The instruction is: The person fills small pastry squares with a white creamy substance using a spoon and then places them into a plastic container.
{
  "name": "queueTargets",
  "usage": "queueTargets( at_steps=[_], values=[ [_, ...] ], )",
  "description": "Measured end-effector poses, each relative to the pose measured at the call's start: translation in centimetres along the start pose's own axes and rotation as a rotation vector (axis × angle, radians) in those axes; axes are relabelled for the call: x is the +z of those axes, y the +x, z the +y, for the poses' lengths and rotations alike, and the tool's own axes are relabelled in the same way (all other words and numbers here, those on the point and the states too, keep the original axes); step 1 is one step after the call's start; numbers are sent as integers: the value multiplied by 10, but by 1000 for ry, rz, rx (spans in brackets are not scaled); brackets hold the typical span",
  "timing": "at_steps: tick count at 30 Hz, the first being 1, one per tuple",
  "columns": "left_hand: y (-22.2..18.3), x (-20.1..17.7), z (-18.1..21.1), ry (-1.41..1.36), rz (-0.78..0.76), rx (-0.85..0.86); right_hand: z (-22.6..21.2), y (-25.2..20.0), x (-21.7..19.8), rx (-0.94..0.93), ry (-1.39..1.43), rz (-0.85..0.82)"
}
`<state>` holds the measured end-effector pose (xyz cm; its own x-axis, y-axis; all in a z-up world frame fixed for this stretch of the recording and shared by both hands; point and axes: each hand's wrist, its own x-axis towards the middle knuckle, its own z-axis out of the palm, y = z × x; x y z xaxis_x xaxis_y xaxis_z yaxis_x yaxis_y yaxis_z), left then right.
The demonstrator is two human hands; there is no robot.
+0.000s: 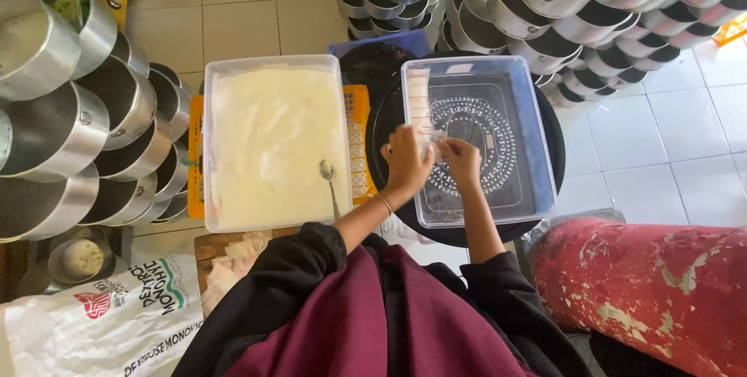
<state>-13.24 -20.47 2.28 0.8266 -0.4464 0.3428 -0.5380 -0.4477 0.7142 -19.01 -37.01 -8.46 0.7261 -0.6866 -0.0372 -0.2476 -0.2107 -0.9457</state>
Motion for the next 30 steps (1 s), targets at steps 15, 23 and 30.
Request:
queueTargets(
  at_steps=[15, 23, 30],
  values=[
    [-52, 38, -23, 603, -403, 369, -56, -4, 12, 109, -311, -102],
    [-47, 29, -21, 613, -474, 362, -44, -7, 11, 28, -274, -13],
    [-31, -7, -14, 298, -407, 321, -80, -3, 9, -150, -292, 187]
  ],
)
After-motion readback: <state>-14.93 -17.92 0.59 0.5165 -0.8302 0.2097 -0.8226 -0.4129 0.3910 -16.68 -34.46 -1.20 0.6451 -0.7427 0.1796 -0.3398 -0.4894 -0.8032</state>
